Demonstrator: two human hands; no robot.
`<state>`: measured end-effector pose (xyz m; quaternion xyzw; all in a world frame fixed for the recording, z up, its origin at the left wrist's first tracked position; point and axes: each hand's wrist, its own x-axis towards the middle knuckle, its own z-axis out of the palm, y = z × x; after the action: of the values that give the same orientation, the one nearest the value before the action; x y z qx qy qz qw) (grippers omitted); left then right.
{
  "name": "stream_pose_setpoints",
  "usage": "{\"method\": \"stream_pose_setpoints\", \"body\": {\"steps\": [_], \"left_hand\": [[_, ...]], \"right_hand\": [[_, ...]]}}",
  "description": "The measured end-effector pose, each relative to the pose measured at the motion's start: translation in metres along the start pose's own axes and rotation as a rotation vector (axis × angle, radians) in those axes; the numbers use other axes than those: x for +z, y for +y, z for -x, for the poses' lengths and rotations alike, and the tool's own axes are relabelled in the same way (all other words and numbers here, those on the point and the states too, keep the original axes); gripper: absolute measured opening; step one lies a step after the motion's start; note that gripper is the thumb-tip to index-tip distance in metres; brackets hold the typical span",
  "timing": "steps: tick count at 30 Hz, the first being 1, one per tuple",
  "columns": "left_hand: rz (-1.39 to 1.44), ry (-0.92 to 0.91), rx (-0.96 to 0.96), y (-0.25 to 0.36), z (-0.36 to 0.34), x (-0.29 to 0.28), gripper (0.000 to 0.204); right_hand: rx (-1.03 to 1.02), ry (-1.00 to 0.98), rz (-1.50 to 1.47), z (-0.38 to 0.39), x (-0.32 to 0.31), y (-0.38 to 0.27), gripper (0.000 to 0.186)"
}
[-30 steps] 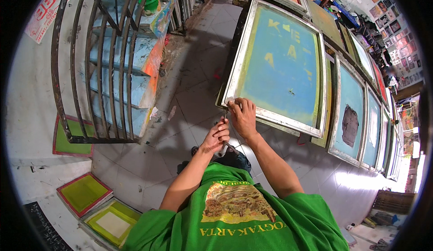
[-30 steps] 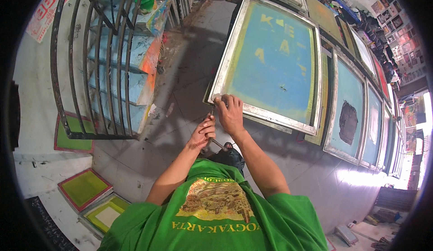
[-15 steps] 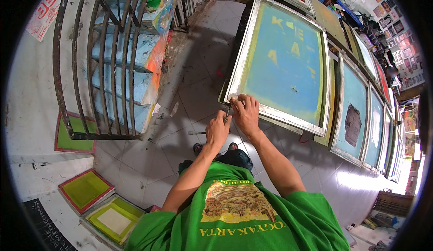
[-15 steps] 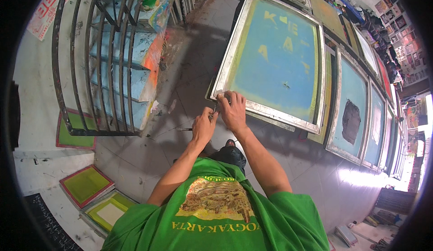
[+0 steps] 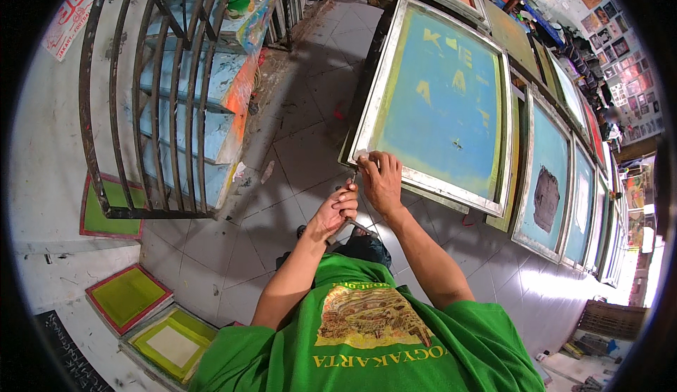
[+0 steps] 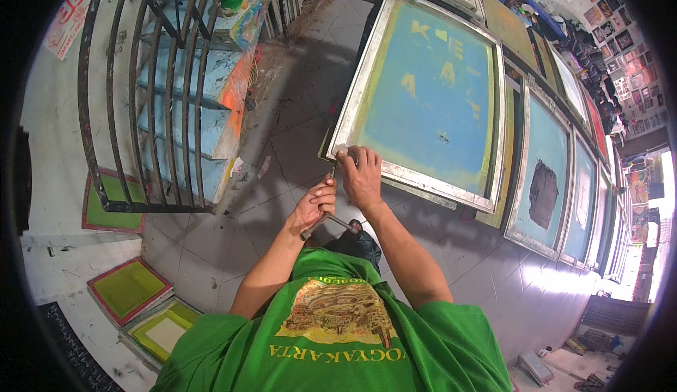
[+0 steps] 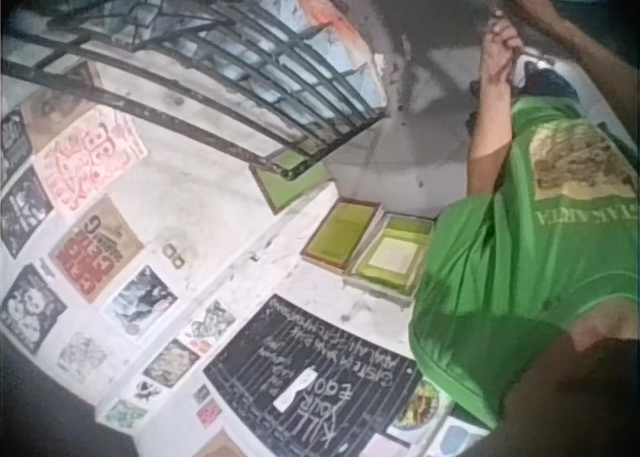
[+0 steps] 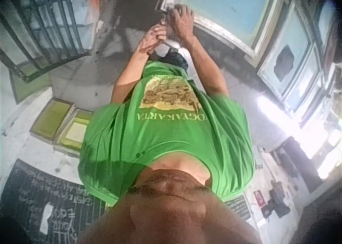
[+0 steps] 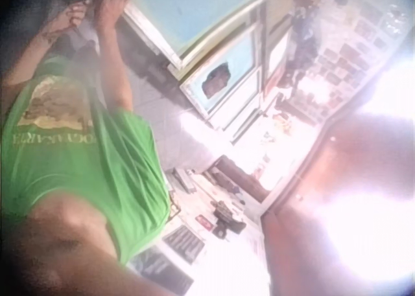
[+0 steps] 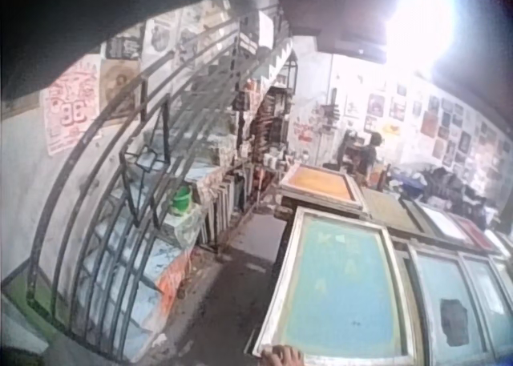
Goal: The person moves several screen printing frames around a workshop, places them on a rack, and uses a small tool to adjust the clamps on the frame edges. The frames are handled one at a time and repositioned multiple times.
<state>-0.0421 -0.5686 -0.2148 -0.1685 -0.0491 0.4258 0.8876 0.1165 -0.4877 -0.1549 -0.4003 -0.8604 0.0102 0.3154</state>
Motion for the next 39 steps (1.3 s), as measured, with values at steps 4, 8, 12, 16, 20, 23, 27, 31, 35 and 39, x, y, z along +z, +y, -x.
{"method": "stream_pose_setpoints", "body": {"steps": [4,8,12,16,20,23,27,31,35,39], "left_hand": [[-0.686,0.557,0.195,-0.005,0.008,0.026,0.05],[-1.396,0.924,0.455,-0.016,0.025,0.066,0.056],[-2.088,0.828,0.913,0.002,0.033,0.088,0.042],[-2.562,0.506,0.718,0.03,0.018,0.144,0.052],[-2.908,0.214,0.301,0.056,-0.012,0.158,0.066],[-3.088,0.074,0.171,0.067,-0.029,0.156,0.069],[-3.2,-0.136,0.011,0.075,-0.048,0.166,0.073],[-3.291,-0.403,-0.1,0.092,-0.052,0.17,0.069],[-3.301,-0.697,-0.023,0.081,-0.078,0.187,0.056],[-3.118,-1.031,-0.025,0.086,-0.109,0.19,0.049]], "right_hand": [[0.021,0.004,-0.015,-0.002,-0.004,0.003,0.035],[0.152,-0.006,-0.115,-0.007,-0.019,-0.012,0.035],[0.289,0.22,-0.133,0.005,-0.039,-0.059,0.032],[0.758,0.062,-0.587,0.053,-0.01,-0.08,0.023],[0.999,0.004,-0.91,0.059,0.034,-0.069,0.043],[1.143,-0.247,-1.42,0.049,0.017,-0.065,0.056],[1.151,-0.294,-1.614,0.04,0.002,-0.066,0.065],[1.167,-0.358,-1.753,0.046,0.018,-0.062,0.069],[1.186,-0.348,-1.868,0.052,0.011,-0.054,0.055],[1.187,-0.29,-2.172,0.062,0.028,-0.049,0.043]]}}
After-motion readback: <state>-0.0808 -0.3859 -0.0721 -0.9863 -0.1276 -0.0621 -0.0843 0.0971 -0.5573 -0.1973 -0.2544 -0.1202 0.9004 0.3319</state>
